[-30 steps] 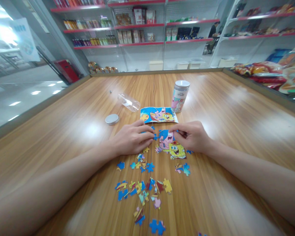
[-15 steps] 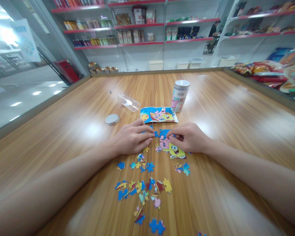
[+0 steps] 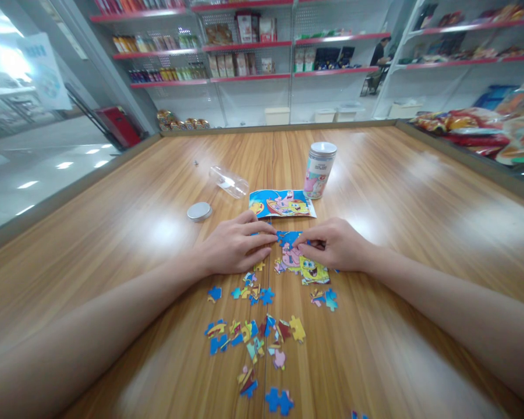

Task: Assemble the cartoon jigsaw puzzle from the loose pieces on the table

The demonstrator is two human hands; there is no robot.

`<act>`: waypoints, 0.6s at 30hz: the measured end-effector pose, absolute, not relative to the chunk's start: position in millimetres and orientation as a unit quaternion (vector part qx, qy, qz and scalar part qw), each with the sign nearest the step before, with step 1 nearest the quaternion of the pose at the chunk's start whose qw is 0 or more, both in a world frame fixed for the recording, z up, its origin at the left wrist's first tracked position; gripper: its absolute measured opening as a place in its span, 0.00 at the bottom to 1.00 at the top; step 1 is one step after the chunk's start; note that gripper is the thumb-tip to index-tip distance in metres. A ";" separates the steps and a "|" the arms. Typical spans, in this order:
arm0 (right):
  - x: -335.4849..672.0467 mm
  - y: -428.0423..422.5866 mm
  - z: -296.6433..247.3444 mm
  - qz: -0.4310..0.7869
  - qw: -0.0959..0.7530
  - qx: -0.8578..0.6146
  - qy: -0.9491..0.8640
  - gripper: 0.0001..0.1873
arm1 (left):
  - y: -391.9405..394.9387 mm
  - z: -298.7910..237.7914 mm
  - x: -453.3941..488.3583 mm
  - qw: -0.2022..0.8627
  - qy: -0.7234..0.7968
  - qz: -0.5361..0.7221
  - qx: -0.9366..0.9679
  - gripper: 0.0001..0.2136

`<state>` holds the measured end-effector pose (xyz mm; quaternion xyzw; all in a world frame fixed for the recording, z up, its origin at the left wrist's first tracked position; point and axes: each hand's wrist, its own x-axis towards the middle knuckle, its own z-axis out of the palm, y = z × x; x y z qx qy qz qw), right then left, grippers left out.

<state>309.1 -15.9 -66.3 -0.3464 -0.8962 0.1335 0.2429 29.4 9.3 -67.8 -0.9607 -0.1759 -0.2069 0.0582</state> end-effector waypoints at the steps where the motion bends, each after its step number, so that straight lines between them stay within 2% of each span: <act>1: 309.0 -15.8 -65.8 0.133 0.243 -0.345 -0.897 0.11 | 9.6 -67.8 29.4 0.056 -0.174 -0.208 -0.961 0.13; 8: 309.5 -14.7 -66.1 0.119 0.246 -0.330 -0.904 0.10 | 10.2 -64.3 30.2 0.017 -0.178 -0.222 -0.958 0.07; 18: 312.9 -14.4 -68.7 0.092 0.254 -0.315 -0.910 0.11 | 9.7 -56.3 29.3 0.038 -0.188 -0.185 -0.964 0.10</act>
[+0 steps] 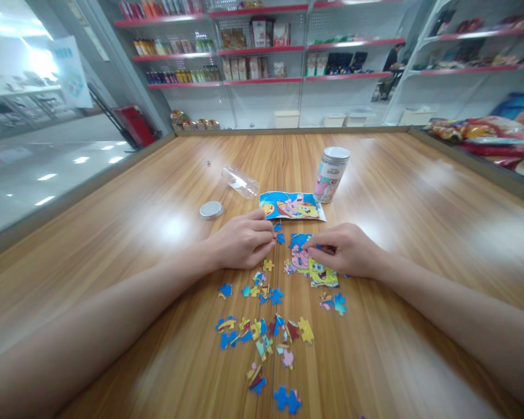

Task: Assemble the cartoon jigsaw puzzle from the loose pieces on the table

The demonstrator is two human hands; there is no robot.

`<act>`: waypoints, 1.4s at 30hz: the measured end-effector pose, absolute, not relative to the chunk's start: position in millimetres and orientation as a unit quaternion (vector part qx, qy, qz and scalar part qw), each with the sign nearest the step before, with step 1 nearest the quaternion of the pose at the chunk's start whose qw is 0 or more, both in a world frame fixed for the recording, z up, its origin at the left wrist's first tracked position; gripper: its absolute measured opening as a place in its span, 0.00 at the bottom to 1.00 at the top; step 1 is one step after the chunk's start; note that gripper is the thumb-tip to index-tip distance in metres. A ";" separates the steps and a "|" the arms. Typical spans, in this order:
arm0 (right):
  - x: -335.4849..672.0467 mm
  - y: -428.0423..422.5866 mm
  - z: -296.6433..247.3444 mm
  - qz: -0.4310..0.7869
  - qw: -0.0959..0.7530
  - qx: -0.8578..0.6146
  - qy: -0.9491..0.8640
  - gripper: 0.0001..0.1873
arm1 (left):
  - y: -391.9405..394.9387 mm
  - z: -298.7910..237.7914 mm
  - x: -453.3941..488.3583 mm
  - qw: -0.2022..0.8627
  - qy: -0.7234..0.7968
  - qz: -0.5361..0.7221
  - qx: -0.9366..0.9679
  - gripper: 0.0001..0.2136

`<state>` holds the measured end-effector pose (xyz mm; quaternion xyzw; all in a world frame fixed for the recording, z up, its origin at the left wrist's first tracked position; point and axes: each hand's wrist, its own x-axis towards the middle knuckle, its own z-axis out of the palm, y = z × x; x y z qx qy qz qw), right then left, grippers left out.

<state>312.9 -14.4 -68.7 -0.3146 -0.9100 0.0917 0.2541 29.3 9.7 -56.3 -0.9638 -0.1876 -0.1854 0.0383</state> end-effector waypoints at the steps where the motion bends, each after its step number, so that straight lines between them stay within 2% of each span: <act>1: 312.9 -14.1 -69.3 0.092 0.256 -0.315 -0.910 0.10 | 9.8 -56.5 29.4 0.040 -0.188 -0.180 -0.965 0.11; 25: 311.3 -15.7 -68.1 0.090 0.253 -0.310 -0.912 0.11 | 10.3 -51.8 27.8 0.028 -0.198 -0.164 -0.966 0.12; 30: 311.5 -15.4 -70.3 0.093 0.269 -0.305 -0.909 0.10 | 13.5 -53.2 25.2 0.012 -0.197 -0.196 -0.961 0.13; 33: 310.4 -18.1 -71.3 0.116 0.311 -0.324 -0.886 0.09 | 15.5 -58.2 24.0 0.003 -0.204 -0.225 -0.953 0.14; 37: 307.8 -17.3 -70.0 0.224 0.444 -0.428 -0.754 0.09 | 17.2 -62.9 23.2 0.003 -0.201 -0.243 -0.949 0.14; 40: 311.0 -5.4 -66.6 0.416 0.556 -0.473 -0.542 0.08 | 17.7 -63.3 22.2 -0.001 -0.192 -0.239 -0.952 0.12; 41: 313.9 0.2 -65.2 0.493 0.579 -0.457 -0.461 0.06 | 17.8 -63.2 21.6 -0.003 -0.191 -0.239 -0.952 0.11; 42: 317.6 5.7 -63.6 0.518 0.578 -0.451 -0.441 0.06 | 18.1 -63.3 20.9 -0.005 -0.188 -0.242 -0.952 0.09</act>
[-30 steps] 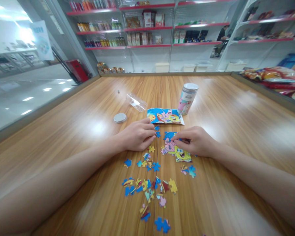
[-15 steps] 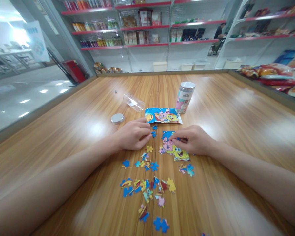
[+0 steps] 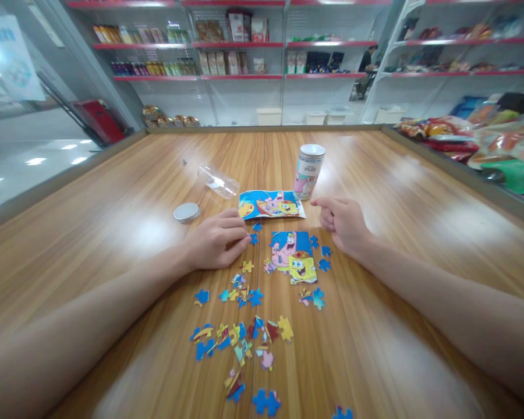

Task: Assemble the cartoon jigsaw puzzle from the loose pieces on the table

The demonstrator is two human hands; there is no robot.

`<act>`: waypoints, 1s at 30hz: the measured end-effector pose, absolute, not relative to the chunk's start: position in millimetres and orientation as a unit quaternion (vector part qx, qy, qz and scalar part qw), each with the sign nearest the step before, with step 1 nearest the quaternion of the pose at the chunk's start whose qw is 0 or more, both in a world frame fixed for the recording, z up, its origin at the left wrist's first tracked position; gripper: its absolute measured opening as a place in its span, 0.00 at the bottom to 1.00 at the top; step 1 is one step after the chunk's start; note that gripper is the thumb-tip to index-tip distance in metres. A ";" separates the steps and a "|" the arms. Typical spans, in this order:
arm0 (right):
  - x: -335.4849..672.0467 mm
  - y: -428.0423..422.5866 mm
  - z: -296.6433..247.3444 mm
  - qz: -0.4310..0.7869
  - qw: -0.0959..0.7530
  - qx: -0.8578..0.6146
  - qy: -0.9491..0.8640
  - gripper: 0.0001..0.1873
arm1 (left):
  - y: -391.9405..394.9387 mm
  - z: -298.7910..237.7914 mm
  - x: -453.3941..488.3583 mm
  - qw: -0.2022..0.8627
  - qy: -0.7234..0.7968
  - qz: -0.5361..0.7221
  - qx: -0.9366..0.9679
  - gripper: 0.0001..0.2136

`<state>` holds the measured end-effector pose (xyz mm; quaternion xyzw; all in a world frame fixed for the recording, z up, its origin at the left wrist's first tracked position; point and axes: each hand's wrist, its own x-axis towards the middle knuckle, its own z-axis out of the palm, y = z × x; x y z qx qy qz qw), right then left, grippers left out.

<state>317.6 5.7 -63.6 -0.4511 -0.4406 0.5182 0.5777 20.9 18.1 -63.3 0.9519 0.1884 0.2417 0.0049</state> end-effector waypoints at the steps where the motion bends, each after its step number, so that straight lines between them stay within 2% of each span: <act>1: 321.8 10.9 -62.0 0.533 0.571 -0.449 -0.433 0.06 | 18.4 -63.7 20.1 0.008 0.187 0.248 0.950 0.09; 9: 335.6 22.2 -56.8 0.623 0.504 -0.433 -0.411 0.07 | 24.1 -69.9 14.5 0.027 0.196 0.250 0.948 0.12; 30: 330.8 17.7 -57.8 0.622 0.511 -0.422 -0.416 0.05 | 22.0 -64.6 19.5 0.001 0.233 0.252 0.939 0.13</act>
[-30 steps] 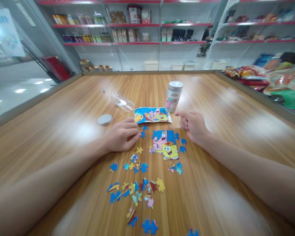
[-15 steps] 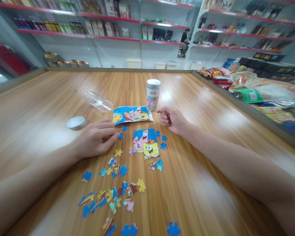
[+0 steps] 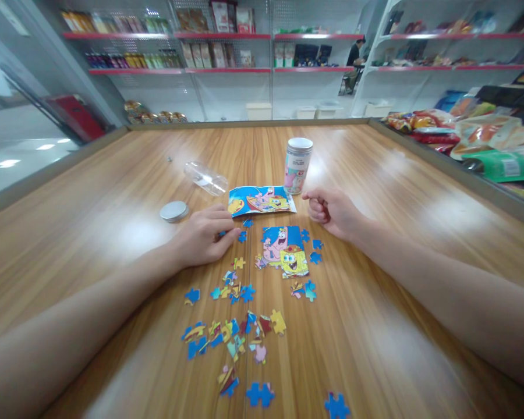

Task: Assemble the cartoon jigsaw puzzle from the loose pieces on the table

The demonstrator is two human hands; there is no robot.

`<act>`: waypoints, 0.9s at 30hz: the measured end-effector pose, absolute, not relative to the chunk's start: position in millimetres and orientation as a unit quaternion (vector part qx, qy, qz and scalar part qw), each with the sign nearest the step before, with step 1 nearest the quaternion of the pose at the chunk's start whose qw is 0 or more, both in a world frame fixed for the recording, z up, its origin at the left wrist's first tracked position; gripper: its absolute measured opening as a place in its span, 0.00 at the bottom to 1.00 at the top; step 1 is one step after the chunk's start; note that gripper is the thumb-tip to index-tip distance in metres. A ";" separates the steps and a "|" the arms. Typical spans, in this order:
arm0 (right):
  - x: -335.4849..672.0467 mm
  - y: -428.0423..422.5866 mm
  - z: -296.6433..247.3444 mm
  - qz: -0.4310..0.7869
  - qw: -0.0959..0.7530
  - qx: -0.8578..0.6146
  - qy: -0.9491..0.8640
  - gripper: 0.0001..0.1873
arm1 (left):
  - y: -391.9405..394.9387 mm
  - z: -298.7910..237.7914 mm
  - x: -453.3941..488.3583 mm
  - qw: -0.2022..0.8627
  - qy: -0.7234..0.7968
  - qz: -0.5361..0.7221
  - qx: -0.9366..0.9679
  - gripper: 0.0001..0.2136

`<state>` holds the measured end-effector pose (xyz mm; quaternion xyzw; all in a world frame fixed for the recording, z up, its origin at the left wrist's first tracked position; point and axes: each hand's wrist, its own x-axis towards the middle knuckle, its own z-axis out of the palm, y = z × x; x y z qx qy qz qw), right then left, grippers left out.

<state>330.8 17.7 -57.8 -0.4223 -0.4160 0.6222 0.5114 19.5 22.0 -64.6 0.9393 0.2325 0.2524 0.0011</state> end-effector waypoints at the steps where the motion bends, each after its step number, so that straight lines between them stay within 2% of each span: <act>1: 330.6 17.4 -57.5 0.622 0.512 -0.423 -0.416 0.05 | 21.1 -64.5 19.2 -0.013 0.228 0.250 0.941 0.13; 7: 330.5 16.2 -58.2 0.616 0.514 -0.420 -0.424 0.05 | 7.0 -60.9 22.0 -0.103 0.151 0.304 0.935 0.06; 17: 330.3 15.8 -62.4 0.601 0.503 -0.420 -0.457 0.04 | 15.4 -67.0 24.5 0.015 0.137 0.283 0.949 0.03; 20: 330.1 15.1 -62.8 0.590 0.498 -0.422 -0.476 0.04 | 15.5 -68.4 22.7 0.019 0.131 0.285 0.949 0.05; 24: 329.1 13.1 -62.6 0.583 0.498 -0.425 -0.482 0.04 | 8.9 -67.1 21.2 0.003 0.116 0.357 0.927 0.17; 27: 326.7 11.4 -63.3 0.574 0.493 -0.429 -0.494 0.04 | 3.0 -63.5 23.1 0.014 0.086 0.332 0.939 0.17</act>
